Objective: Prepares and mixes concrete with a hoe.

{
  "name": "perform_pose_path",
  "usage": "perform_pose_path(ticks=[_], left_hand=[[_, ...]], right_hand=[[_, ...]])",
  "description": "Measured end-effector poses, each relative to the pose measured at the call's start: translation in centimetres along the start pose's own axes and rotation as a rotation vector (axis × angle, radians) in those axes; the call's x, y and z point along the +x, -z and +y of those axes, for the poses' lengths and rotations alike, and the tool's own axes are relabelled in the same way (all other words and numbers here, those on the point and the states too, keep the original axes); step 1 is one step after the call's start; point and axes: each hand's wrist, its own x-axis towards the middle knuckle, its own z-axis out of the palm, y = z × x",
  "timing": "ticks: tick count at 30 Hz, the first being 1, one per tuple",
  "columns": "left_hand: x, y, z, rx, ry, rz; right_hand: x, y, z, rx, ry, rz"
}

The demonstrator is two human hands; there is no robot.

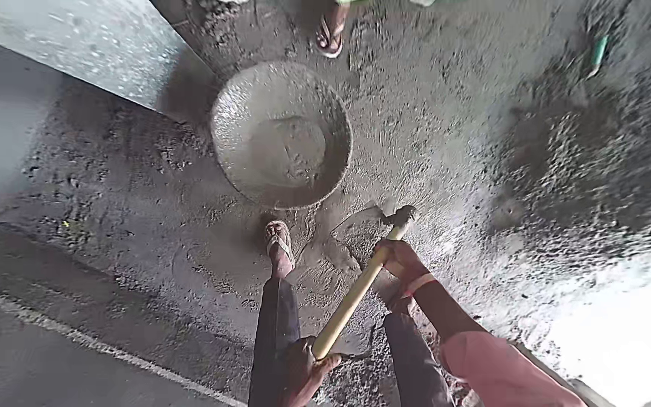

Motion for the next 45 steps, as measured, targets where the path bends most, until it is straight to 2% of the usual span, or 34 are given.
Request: perform_pose_path(ticks=[3, 6, 8, 11, 13, 15, 18, 20, 24, 26, 28, 30, 33, 36, 38, 40, 42, 45], left_hand=[[-5.9, 4.8, -0.6, -0.093, -0.03, 0.079], [-6.1, 9.7, -5.8, 0.071, -0.003, 0.215], [-2.8, 13.2, -8.7, 0.169, 0.053, 0.284], [5.4, 17.5, -11.1, 0.236, 0.086, 0.369], [10.0, 20.0, -11.0, 0.261, 0.082, 0.487], [11.8, 20.0, -9.7, 0.235, 0.045, 0.654], [10.7, 18.4, -8.4, 0.243, -0.073, 0.83], [9.1, 16.8, -7.7, 0.303, -0.08, 0.73], [7.1, 10.7, -5.1, 0.539, 0.077, 0.464], [8.3, 6.4, -3.3, 0.65, 0.138, 0.383], [11.4, 1.2, -2.1, 0.727, 0.099, 0.344], [16.6, -3.2, -0.6, 0.81, -0.028, 0.356], [24.4, -9.5, 5.4, 0.769, -0.025, 0.133], [33.1, -14.7, 12.5, 0.844, -0.135, 0.109], [36.2, -18.4, 14.6, 0.885, -0.222, 0.086], [38.3, -19.5, 16.7, 0.932, -0.273, 0.067], [38.4, -19.1, 17.0, 0.966, -0.277, 0.06], [35.4, -15.4, 15.0, 1.01, -0.278, 0.076]], right_hand=[[-8.0, -4.6, -1.5, 0.046, 0.103, -0.056], [-12.8, -9.3, -0.6, 0.146, 0.184, -0.179], [-13.0, -12.7, 0.4, 0.199, 0.222, -0.286], [-11.3, -17.8, 1.6, 0.251, 0.245, -0.368], [-11.0, -20.5, 1.4, 0.301, 0.296, -0.412], [-11.7, -20.1, 1.3, 0.342, 0.374, -0.468], [-10.9, -16.4, 1.1, 0.36, 0.486, -0.696], [-9.0, -13.7, 0.9, 0.378, 0.48, -0.761], [-4.4, -6.3, 1.6, 0.511, 0.304, -0.667], [-1.4, -0.9, 2.2, 0.585, 0.195, -0.522], [2.5, 6.0, 3.0, 0.633, 0.122, -0.315], [8.0, 13.0, 3.4, 0.658, 0.118, -0.164], [15.3, 23.9, 4.6, 0.662, 0.172, 0.025], [21.0, 33.3, 3.4, 0.704, 0.265, 0.122], [22.6, 38.3, 3.8, 0.72, 0.253, 0.26], [24.3, 39.9, 3.5, 0.75, 0.236, 0.342], [25.5, 40.1, 5.3, 0.762, 0.242, 0.366], [24.2, 36.6, 9.7, 0.772, 0.233, 0.326]])
